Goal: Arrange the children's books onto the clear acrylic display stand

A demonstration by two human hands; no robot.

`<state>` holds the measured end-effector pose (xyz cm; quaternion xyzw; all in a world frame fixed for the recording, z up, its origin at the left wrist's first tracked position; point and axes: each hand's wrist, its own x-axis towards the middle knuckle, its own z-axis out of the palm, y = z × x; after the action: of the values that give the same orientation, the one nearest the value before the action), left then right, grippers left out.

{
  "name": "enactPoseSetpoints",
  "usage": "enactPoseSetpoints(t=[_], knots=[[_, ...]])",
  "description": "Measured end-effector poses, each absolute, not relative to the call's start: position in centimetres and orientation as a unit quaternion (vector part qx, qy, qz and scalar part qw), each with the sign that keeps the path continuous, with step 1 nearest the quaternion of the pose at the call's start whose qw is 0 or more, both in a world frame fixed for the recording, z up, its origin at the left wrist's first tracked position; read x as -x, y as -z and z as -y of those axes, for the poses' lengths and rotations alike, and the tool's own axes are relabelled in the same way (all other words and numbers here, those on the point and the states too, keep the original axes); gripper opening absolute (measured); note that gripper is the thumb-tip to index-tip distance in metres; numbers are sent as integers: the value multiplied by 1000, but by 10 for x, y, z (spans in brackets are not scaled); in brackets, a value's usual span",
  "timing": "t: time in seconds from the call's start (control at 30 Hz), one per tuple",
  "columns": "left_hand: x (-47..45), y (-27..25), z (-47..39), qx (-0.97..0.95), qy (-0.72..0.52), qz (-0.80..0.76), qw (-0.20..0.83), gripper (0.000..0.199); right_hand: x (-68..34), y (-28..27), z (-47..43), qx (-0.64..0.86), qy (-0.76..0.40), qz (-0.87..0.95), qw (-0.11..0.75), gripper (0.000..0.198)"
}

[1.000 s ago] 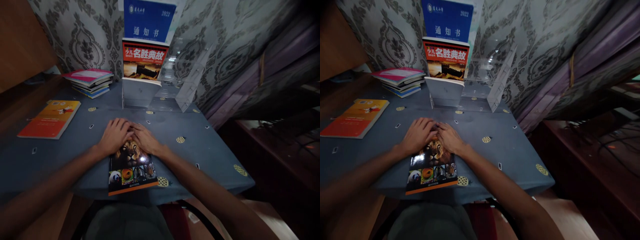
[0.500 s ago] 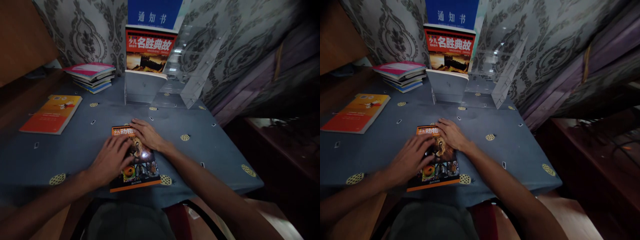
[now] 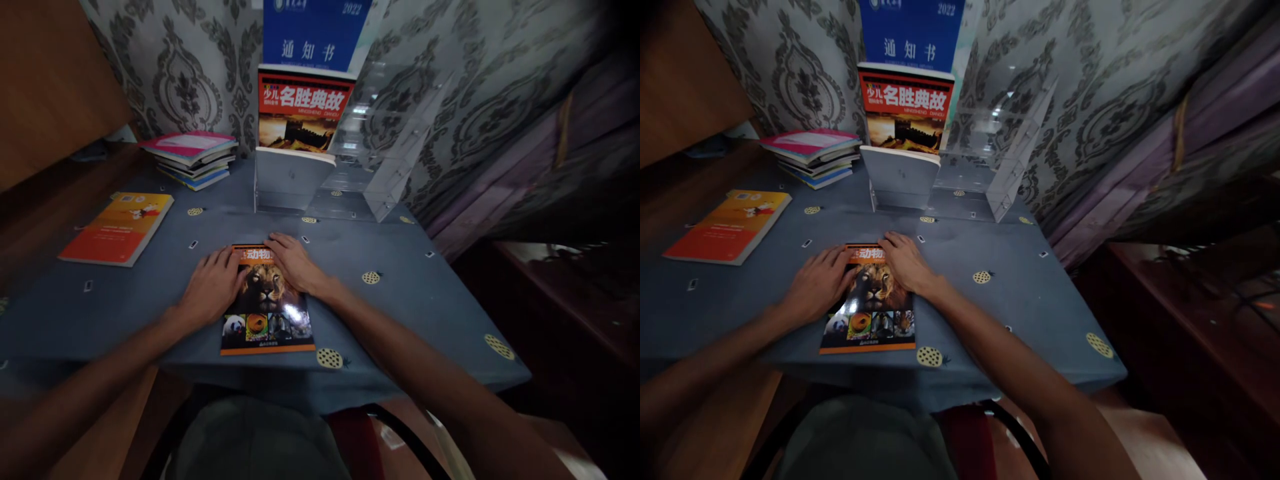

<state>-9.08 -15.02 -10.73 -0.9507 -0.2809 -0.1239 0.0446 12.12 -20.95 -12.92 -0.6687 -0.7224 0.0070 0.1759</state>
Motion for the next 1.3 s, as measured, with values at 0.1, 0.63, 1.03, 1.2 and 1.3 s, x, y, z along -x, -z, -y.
enactPoseSetpoints(t=[0.1, 0.63, 1.03, 1.2, 1.3], knots=[[80, 107, 136, 947, 118, 292, 55, 39, -122, 115, 198, 687, 19, 714, 135, 37], [75, 124, 114, 954, 156, 255, -12, 46, -118, 126, 177, 652, -54, 730, 195, 45], [82, 117, 151, 978, 103, 178, 19, 51, -138, 126, 215, 701, -28, 695, 158, 51], [97, 125, 188, 992, 107, 67, -13, 56, -137, 123, 216, 701, -26, 697, 147, 51], [96, 125, 166, 993, 86, 65, -45, 64, -139, 126, 216, 699, -24, 698, 154, 50]])
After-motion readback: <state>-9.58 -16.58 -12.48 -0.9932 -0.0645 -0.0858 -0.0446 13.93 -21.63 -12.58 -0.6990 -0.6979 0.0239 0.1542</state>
